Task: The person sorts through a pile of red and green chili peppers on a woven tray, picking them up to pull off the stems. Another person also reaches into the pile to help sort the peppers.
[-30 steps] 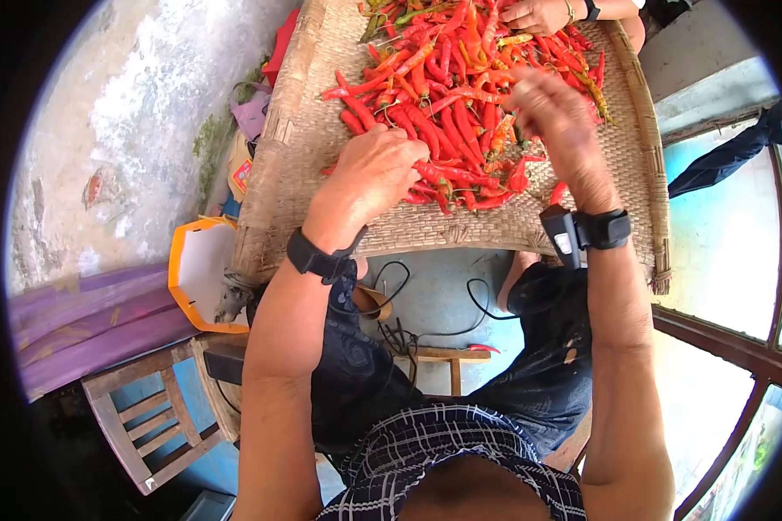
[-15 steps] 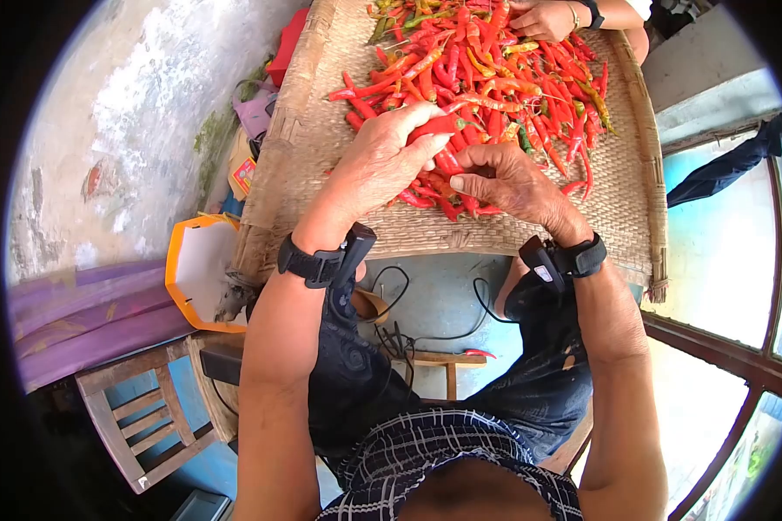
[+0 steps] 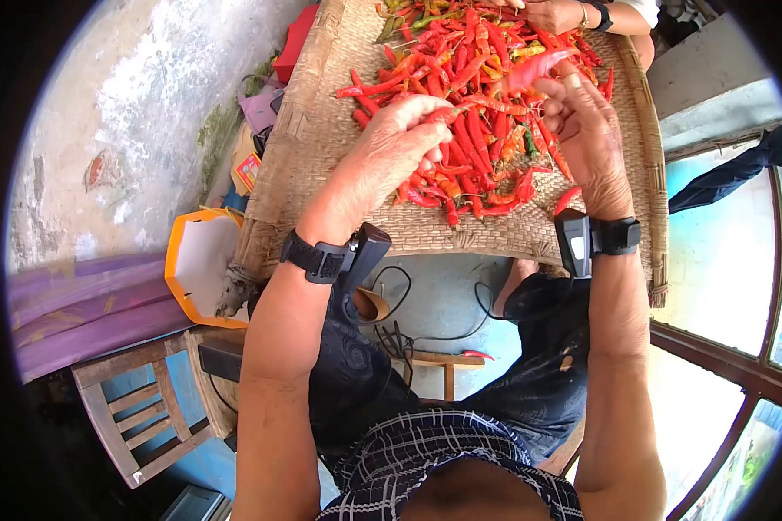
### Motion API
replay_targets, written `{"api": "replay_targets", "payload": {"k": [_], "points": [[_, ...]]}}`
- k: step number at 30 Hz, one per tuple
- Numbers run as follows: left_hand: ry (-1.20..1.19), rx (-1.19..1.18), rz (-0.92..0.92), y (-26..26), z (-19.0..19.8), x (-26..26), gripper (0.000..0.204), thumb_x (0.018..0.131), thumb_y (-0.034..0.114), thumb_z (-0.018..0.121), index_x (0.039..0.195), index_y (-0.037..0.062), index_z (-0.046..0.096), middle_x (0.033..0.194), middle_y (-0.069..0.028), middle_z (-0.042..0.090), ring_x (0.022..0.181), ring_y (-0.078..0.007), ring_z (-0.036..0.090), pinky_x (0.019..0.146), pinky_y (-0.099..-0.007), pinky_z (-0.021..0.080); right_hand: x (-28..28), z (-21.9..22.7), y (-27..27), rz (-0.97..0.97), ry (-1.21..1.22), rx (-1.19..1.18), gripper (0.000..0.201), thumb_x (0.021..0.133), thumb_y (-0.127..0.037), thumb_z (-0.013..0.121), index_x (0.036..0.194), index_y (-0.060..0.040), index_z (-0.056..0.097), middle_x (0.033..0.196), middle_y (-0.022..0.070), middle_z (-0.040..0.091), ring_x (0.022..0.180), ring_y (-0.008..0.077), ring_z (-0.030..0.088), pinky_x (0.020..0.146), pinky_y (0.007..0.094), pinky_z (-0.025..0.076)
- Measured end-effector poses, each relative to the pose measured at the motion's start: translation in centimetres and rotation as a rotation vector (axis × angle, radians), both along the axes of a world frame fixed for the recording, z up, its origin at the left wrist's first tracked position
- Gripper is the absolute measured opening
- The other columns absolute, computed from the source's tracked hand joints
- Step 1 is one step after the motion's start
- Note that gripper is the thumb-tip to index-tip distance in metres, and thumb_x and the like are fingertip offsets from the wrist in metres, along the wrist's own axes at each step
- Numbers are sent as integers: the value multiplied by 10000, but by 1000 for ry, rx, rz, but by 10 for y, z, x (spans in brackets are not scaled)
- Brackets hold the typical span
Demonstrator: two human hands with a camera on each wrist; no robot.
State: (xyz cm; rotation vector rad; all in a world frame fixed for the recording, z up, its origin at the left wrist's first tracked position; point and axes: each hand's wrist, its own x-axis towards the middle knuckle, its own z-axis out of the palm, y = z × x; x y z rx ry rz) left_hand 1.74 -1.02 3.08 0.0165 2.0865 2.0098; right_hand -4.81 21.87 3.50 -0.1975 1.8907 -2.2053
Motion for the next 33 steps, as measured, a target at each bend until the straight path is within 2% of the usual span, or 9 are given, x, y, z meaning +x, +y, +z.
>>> {"api": "replay_targets", "payload": {"k": [2,6,14,17,19,22,26,28,33], "points": [[-8,49,-42,4,-2,1,351,921,175,504,1235,20,482,924,-34,587,723,-62,513,651,-198,446,2,-2,-6,-209,45,-215,363,878,-255,619,1124,10,575,754,28,610,622,85,551,564,219,471],[46,51,-96,13,-4,2,379,910,143,511,1263,37,427,926,-55,585,732,-81,526,660,-214,451,34,-3,-33,265,81,253,443,869,-252,645,1198,20,524,790,32,632,667,69,561,564,213,453],[11,-24,-148,9,-7,4,367,902,155,538,1236,53,428,899,-100,628,726,-130,566,662,-274,468,33,-11,-33,317,-18,292,206,873,-209,629,966,-28,601,736,19,619,628,55,564,530,187,457],[403,-775,-52,-12,-6,-3,303,869,212,583,1134,83,513,803,-127,628,738,-259,618,658,-347,474,27,-4,-27,308,-14,287,160,867,-186,621,919,-35,610,717,10,600,609,59,562,527,191,464],[388,-836,-155,-31,-9,-4,326,851,221,597,1133,81,514,821,-133,631,747,-275,616,669,-356,475,17,-5,-18,237,75,244,138,863,-172,617,898,-39,618,708,15,597,593,74,563,530,200,473],[504,-904,-301,-40,-14,4,385,775,201,645,1121,78,531,941,-124,628,859,-296,588,748,-374,469,-14,-10,-8,-145,29,-278,307,880,-175,592,1119,9,537,796,73,645,614,94,578,543,220,480],[594,-1192,-388,-22,-27,11,426,672,139,666,1081,77,565,1062,-85,573,1004,-280,506,831,-358,445,-12,-19,-6,-265,43,-187,485,890,-192,585,1271,46,401,841,94,655,617,97,576,548,223,479],[643,-1326,-357,-12,-36,7,379,671,131,662,1033,69,569,988,-88,587,959,-290,520,809,-382,446,1,-24,-17,-48,54,52,605,884,-209,601,1334,68,305,848,104,658,624,111,585,554,223,481],[569,-1273,-388,-13,-33,2,222,664,111,653,866,45,588,915,-101,597,896,-310,528,782,-393,446,28,-24,-35,325,245,465,281,902,-130,574,1150,0,557,722,20,601,631,61,507,550,235,431]]}}
